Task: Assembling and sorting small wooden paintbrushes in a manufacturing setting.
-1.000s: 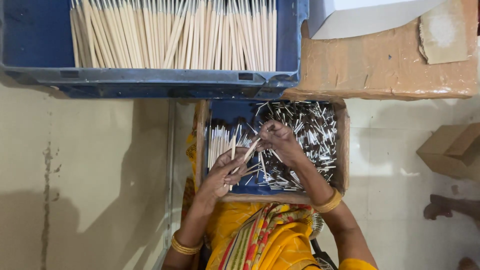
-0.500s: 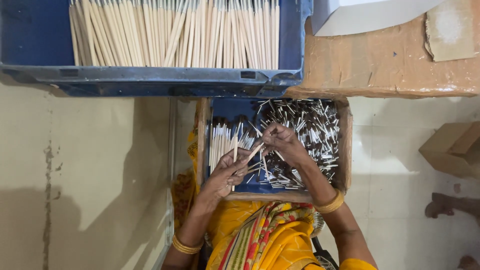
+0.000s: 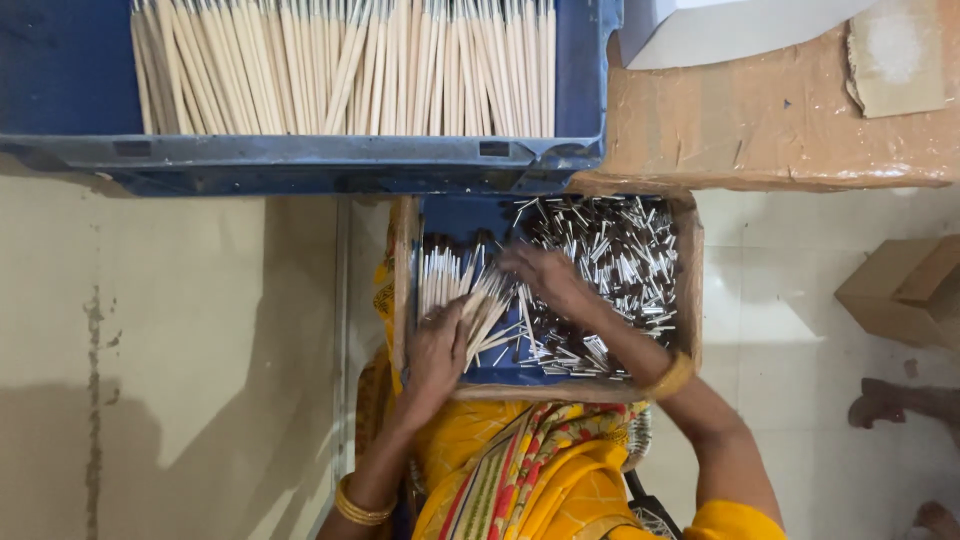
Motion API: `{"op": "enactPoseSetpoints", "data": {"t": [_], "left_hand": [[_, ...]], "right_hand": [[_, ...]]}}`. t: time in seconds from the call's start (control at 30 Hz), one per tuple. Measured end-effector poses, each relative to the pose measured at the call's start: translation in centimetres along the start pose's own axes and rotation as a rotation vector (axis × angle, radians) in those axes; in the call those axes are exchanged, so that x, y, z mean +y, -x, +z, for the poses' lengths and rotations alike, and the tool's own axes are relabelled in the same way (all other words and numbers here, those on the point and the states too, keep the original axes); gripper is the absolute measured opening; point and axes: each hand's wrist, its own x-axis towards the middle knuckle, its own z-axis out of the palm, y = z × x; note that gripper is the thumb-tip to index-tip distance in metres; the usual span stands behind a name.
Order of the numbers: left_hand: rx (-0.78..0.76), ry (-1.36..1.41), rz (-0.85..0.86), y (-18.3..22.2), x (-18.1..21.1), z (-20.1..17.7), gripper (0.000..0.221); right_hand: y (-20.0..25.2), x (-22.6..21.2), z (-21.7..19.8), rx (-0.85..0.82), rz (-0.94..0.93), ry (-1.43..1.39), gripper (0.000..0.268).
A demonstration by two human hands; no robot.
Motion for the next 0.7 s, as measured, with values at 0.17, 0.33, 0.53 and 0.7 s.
{"op": "enactPoseSetpoints", "data": {"t": [0.17,0.33,0.53,0.7], "left_hand": [[-0.129,0.158,-0.341,0.7,0.7,-1.4,0.028],[-0.165,0.604,-0.617,0.4,0.2,-1.3,0.040],[-0.362,1.304,-0.628,-1.0,-0.3,-0.5,0.038],[-0.367,1.431,-0.700,-1.9,1.0,-1.1,0.035]], "right_hand": [[-4.7,3.2,-1.3,0.418,-0.484,1.036,0.055],[-2.4,-0.3,-3.8,0.335,-0.514,1.110,0.059],[0.4,1.1,-2.3,0.483,-0.345,0.399,0.038],[1.0,1.7,-1.5,0.360,-0.369,-0.007,0.023]]}}
